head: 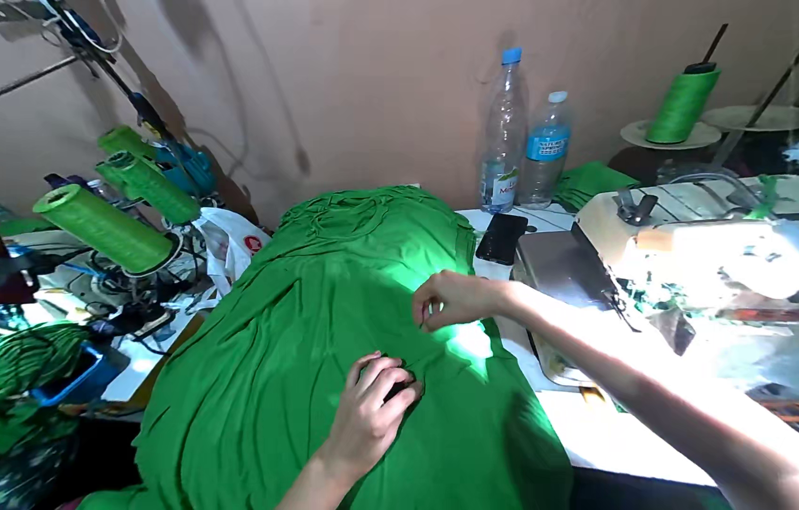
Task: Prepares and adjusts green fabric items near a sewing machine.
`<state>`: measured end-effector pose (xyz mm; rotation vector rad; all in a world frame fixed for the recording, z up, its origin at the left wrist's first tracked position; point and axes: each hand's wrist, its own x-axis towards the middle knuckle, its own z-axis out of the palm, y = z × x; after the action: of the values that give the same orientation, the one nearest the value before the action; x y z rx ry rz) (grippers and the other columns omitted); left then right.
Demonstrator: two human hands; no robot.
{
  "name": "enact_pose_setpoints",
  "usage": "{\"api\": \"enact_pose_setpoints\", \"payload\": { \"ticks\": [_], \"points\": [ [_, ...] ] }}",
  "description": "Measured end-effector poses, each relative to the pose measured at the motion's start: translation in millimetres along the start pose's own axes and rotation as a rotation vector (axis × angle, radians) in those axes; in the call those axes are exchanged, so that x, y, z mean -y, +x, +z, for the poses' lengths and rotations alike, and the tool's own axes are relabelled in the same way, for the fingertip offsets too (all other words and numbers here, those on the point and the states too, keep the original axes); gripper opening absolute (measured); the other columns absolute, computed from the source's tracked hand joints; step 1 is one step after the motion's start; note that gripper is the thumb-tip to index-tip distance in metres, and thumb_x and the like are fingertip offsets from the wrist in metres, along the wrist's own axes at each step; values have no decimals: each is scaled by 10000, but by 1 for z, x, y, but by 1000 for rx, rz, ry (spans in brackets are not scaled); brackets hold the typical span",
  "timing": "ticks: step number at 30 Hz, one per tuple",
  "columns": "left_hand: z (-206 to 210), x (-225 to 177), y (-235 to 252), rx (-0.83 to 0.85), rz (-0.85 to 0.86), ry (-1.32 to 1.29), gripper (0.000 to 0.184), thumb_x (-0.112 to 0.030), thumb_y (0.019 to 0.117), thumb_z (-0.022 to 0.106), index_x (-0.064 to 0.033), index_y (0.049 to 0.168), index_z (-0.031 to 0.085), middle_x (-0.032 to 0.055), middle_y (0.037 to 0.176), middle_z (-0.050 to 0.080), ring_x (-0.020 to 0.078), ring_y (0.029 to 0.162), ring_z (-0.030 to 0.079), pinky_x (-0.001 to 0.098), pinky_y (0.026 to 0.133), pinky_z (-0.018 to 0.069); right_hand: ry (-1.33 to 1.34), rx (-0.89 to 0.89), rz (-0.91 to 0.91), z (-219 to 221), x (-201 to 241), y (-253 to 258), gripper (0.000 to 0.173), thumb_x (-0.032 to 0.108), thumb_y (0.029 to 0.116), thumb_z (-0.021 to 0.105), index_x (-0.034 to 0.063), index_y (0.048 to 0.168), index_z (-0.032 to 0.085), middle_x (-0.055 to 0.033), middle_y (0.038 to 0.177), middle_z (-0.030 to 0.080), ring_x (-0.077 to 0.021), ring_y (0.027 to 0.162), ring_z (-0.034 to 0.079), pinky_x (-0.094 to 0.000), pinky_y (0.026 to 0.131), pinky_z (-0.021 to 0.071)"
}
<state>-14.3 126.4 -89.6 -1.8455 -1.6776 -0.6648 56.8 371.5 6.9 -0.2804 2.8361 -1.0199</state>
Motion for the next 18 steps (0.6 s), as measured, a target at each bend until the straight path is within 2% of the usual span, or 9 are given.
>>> {"api": "enact_pose_setpoints", "payload": {
  "ticks": [2,5,6,8,10,12,14,16,18],
  "points": [
    [3,-2,-3,18,1,10,185,-152,982,562,-208,960,737,17,1020,705,203,1144,619,364,1092,411,-73,17,-46,24,3,4,276,114,923,737,-53,1138,697,-235,1086,675,-355,965,646,-525,880,500],
    [2,-5,-4,17,-70,-65,200,-206,1017,559,-182,928,737,10,1034,722,185,1172,624,346,1106,416,-120,-39,35,33,4,6,209,80,982,621,-54,1122,700,-242,1101,680,-386,1016,663,-569,898,500],
    [-1,-7,-2,-5,-131,-154,220,-233,1050,529,-153,939,702,11,1044,722,158,1199,618,337,1129,406,-45,-82,95,27,6,4,222,77,1006,590,-60,1148,691,-228,1084,695,-326,950,679,-506,873,524],
    [-17,-14,14,-95,-284,-369,241,-251,1097,446,-87,1019,604,30,1047,699,82,1176,630,318,1132,427,255,-177,236,6,13,-4,244,78,1065,498,-62,1226,615,-139,990,655,-133,726,608,-299,704,524],
    [-45,-17,52,-272,-364,-413,245,-252,1109,406,-65,1073,561,-31,986,642,-52,979,623,190,945,517,624,-335,247,-13,16,-15,201,35,1057,480,-65,1215,554,-76,911,610,-58,681,592,-226,664,525],
    [-74,-13,100,-430,-294,-325,173,-172,1092,425,-49,1078,545,-75,948,613,-114,855,563,99,789,484,771,-476,196,-29,17,-20,159,18,1004,571,-12,1159,557,-18,837,614,-30,638,580,-190,614,515],
    [-96,-5,148,-500,-137,-230,159,-112,1063,486,29,1063,560,26,942,608,-42,814,567,123,752,486,722,-624,195,-44,26,-22,147,40,964,661,8,1097,608,-3,784,630,-30,612,541,-194,569,458],
    [-105,-4,188,-492,-55,-152,191,-73,1032,556,98,1103,601,143,981,649,58,822,619,176,754,521,698,-733,171,-55,33,-24,166,159,1019,619,12,1090,651,-35,876,640,-76,740,574,-272,690,492],
    [-95,-4,210,-444,-70,-146,187,-70,1010,605,78,1122,626,155,980,665,100,804,640,204,725,536,780,-787,156,-60,37,-27,311,291,1082,506,27,1169,645,-63,963,678,-112,840,653,-326,787,563]
  ]
}}
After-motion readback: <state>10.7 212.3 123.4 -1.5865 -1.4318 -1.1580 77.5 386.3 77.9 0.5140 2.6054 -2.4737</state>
